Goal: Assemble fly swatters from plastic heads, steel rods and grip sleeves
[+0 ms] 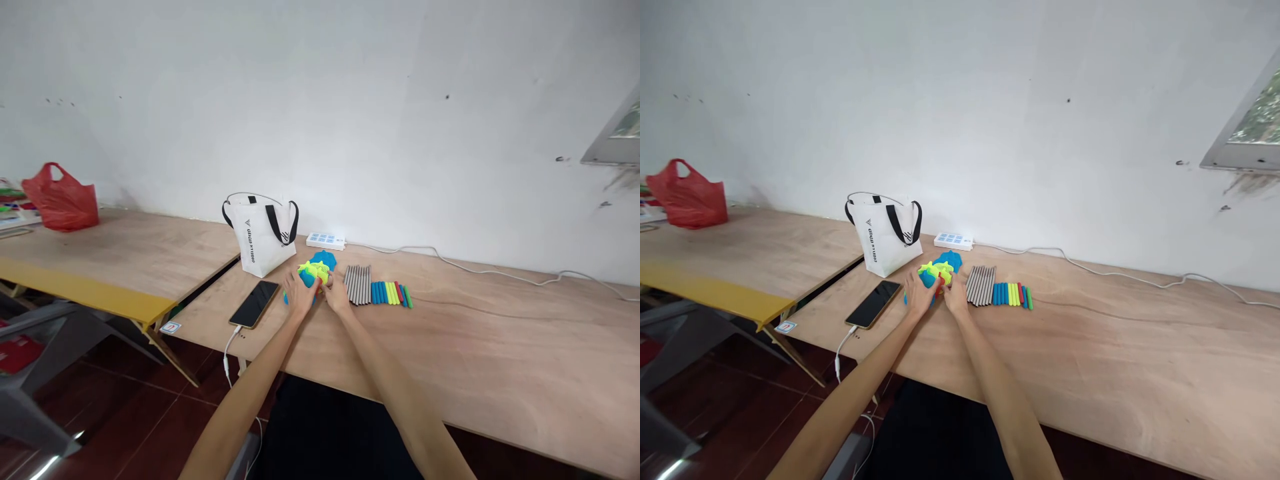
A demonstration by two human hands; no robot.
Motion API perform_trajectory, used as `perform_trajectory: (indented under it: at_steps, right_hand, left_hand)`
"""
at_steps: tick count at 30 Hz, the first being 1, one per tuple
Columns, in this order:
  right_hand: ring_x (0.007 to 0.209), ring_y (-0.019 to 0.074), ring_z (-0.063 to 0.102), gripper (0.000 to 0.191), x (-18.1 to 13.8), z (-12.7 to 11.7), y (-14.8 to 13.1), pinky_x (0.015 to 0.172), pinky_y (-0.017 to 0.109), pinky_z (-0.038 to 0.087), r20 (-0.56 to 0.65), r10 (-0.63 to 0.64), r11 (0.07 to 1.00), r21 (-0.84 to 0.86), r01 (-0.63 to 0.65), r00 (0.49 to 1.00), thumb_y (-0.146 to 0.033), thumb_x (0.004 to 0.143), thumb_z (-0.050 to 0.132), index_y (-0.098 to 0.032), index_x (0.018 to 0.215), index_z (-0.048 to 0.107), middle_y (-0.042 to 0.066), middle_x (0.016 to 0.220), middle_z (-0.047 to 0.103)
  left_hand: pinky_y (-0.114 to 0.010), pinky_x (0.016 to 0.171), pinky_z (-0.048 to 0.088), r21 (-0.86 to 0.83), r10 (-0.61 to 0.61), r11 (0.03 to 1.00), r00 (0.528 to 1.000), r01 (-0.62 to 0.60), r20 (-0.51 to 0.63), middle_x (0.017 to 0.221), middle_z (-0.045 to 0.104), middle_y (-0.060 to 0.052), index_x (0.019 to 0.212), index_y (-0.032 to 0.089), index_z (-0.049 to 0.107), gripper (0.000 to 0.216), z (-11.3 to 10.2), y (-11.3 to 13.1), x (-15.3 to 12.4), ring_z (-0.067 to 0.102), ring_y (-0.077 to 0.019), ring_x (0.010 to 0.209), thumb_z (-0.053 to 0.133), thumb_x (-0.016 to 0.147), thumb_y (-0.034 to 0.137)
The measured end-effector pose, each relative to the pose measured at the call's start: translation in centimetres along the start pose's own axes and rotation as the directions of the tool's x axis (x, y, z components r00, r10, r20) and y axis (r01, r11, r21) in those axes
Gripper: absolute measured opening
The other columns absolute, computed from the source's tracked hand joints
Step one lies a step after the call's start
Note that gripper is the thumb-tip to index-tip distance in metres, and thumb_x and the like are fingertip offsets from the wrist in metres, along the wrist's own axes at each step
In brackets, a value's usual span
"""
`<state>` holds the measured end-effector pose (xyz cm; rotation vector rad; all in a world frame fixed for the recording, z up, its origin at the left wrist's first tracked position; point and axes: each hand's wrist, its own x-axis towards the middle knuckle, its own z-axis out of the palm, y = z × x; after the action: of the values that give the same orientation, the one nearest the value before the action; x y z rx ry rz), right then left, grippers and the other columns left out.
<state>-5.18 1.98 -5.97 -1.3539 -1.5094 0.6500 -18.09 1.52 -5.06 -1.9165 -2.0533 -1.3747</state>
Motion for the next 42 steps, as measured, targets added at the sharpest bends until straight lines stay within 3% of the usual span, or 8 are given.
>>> perform_trajectory:
  at_steps: [6,12,23,32,42]
  right_hand:
    - [0.089,0.0215,0.069,0.049,-0.5,-0.1,0.3,0.094,0.039,0.053,0.015,-0.101,0.988,-0.114,0.102,0.995,-0.009,0.086,0.049,-0.022,0.132,0.061,0.003,0.09,0.072]
    - [0.108,0.0224,0.063,0.043,-1.6,0.2,0.1,0.103,0.038,0.047,0.019,-0.205,0.957,-0.205,0.205,0.978,-0.003,0.085,0.044,-0.02,0.116,0.068,0.011,0.115,0.068]
    - [0.104,0.0218,0.062,0.04,-3.6,-0.9,-0.6,0.097,0.039,0.05,0.023,-0.333,0.914,-0.236,0.329,0.943,-0.009,0.091,0.04,-0.022,0.118,0.065,0.01,0.116,0.063]
    - [0.1,0.0208,0.063,0.037,-5.9,-7.7,-0.5,0.092,0.036,0.052,0.028,-0.432,0.867,-0.263,0.424,0.901,-0.015,0.095,0.039,-0.023,0.118,0.066,0.009,0.111,0.063]
    - [0.112,0.0255,0.061,0.036,-6.8,-17.9,4.0,0.1,0.044,0.049,-0.113,-0.391,0.854,-0.415,0.314,0.914,-0.022,0.094,0.039,-0.026,0.117,0.066,0.01,0.115,0.065]
  left_hand:
    - [-0.043,0.104,0.041,0.174,-0.01,0.985,0.99,-0.015,0.143,0.132,0.057,-0.017,0.135,0.018,0.046,0.063,-1.2,0.1,-0.8,0.052,-0.0345,0.127,0.069,0.086,0.05]
    - [-0.044,0.101,0.041,0.326,-0.025,0.945,0.983,-0.036,0.182,0.13,0.058,-0.02,0.136,0.015,0.048,0.062,-2.3,-0.5,-1.7,0.055,-0.0364,0.122,0.067,0.087,0.049]
    - [-0.044,0.098,0.041,0.343,0.013,0.936,0.979,-0.083,0.202,0.124,0.06,-0.023,0.134,0.008,0.045,0.069,-2.0,-1.0,-1.9,0.056,-0.0375,0.118,0.066,0.088,0.055]
    - [-0.045,0.102,0.041,0.284,0.058,0.951,0.974,-0.12,0.22,0.129,0.058,-0.023,0.14,0.009,0.041,0.075,-0.9,0.2,-1.7,0.053,-0.0383,0.125,0.069,0.084,0.05]
    - [-0.046,0.105,0.038,0.265,-0.026,0.963,0.971,-0.04,0.239,0.134,0.058,-0.024,0.142,0.009,0.039,0.073,-0.5,0.7,-1.2,0.052,-0.0376,0.128,0.066,0.088,0.049]
